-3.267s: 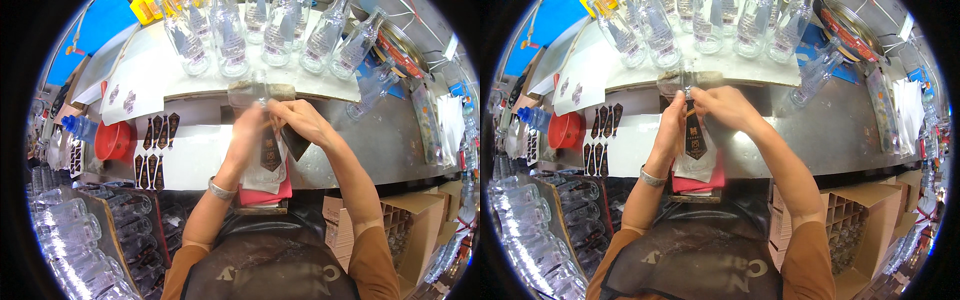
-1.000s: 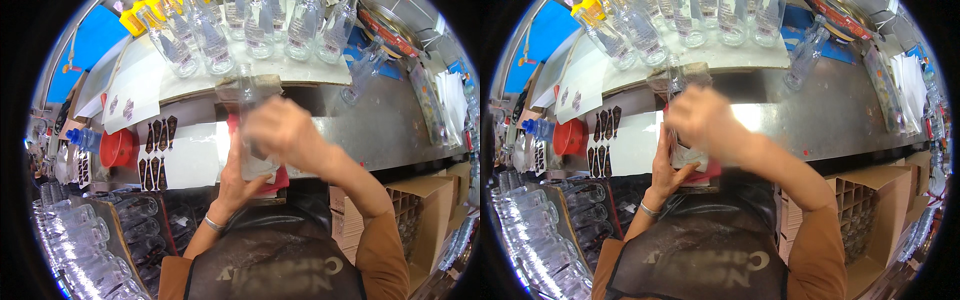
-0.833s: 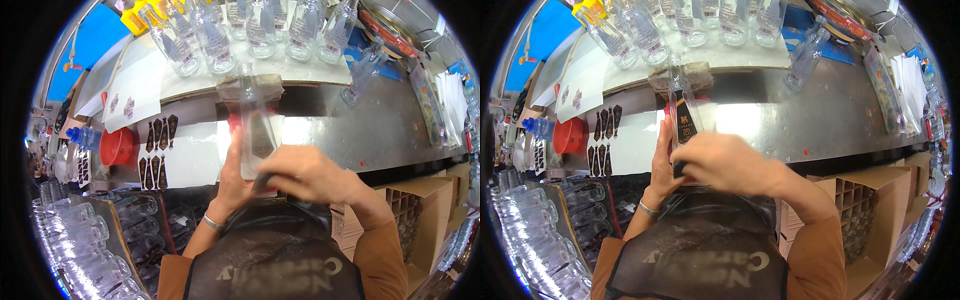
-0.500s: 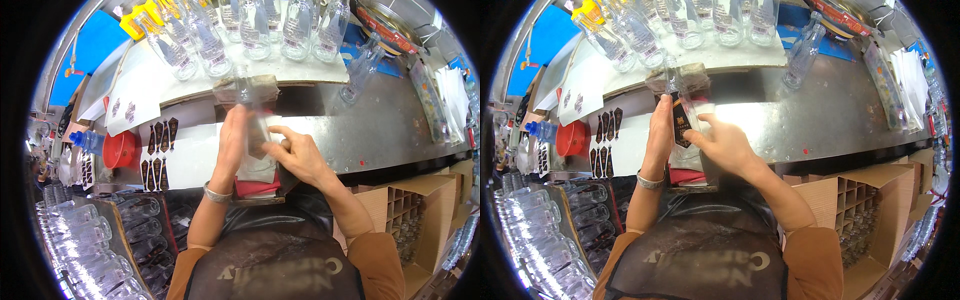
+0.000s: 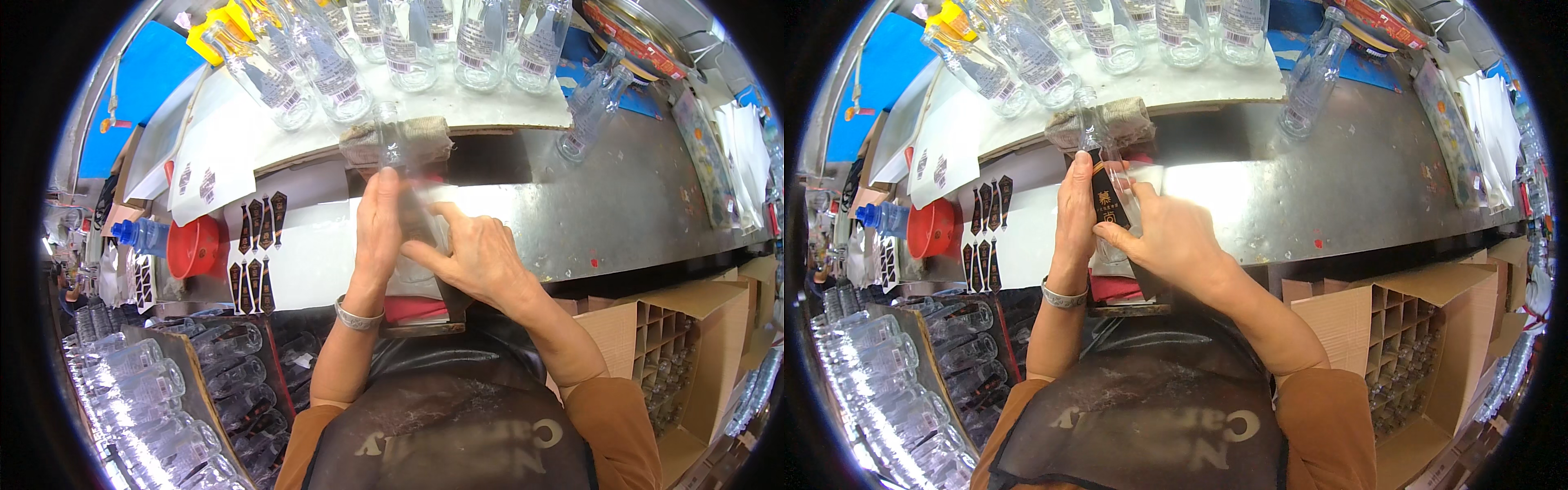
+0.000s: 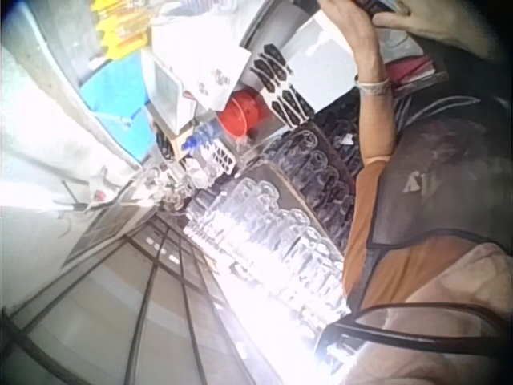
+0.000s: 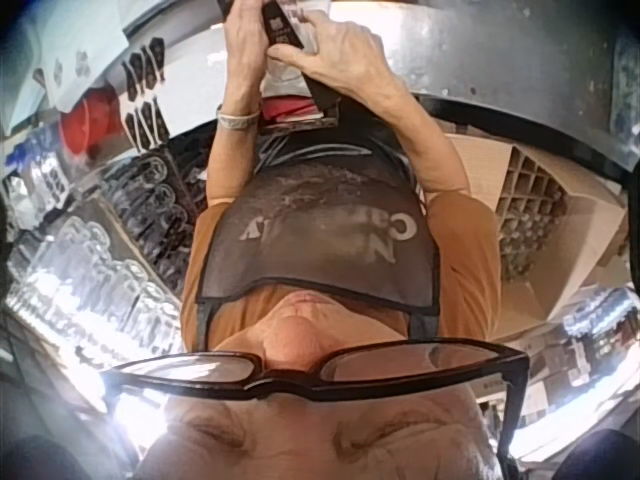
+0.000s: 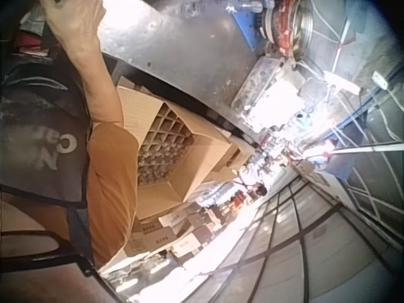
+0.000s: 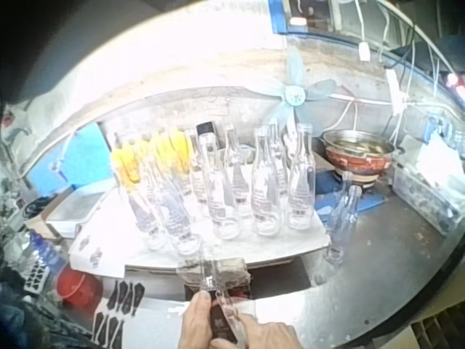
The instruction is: The person repeatedly picks clear plastic bottles from a table, applies a rectangular label to each bottle using a small black card to smooth it, and places the labeled bottles into a cardboard box. The person also briefly handles a group of unlabeled bottles on the floor before returning to the labeling station.
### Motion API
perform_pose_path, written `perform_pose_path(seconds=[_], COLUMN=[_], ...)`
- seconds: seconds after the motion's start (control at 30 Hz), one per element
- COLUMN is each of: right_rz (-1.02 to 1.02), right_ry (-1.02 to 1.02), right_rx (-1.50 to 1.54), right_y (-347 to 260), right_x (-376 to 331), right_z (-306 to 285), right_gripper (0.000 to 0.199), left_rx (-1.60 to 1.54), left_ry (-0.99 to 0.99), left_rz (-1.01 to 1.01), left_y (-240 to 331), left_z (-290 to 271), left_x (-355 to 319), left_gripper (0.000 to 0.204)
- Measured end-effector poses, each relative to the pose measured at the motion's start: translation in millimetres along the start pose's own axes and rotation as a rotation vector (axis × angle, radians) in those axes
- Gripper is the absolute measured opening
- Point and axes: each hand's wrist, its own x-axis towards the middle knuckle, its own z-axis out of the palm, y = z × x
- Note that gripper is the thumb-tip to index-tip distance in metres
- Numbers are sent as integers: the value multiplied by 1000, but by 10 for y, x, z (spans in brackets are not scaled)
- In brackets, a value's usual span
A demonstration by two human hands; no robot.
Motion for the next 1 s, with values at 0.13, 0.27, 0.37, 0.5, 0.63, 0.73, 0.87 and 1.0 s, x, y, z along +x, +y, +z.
perform_pose_path(seconds=[0.13, 0.27, 0.37, 0.5, 0.63, 0.73, 0.87, 1.0], right_rz=[-36, -24, -13, 55, 21, 59, 52, 50], right_ry=[37, 18, 1, -120, -41, -117, -114, -117], right_rx=[-15, -35, -22, 127, 157, 132, 142, 157], right_y=[20, 13, -11, 13, 113, 46, 55, 59], right_x=[1, 7, 2, 11, -1, 4, -1, 1], right_z=[35, 34, 5, -88, 9, -67, -67, -72], right_gripper=[64, 65, 65, 64, 59, 62, 60, 59], left_rx=[3, 27, -52, -85, -31, -54, -60, -64], left_ry=[11, 26, 11, -33, -81, -86, -79, -86], left_rz=[-20, 37, 20, 30, 85, 70, 78, 73], left_y=[-14, -87, -102, -87, -101, -84, -71, -55], left_z=[-8, -31, -35, -30, -37, -37, -26, -23], left_x=[7, 45, 49, 1, -4, -24, -31, -37], left_gripper=[60, 61, 61, 56, 51, 48, 47, 46])
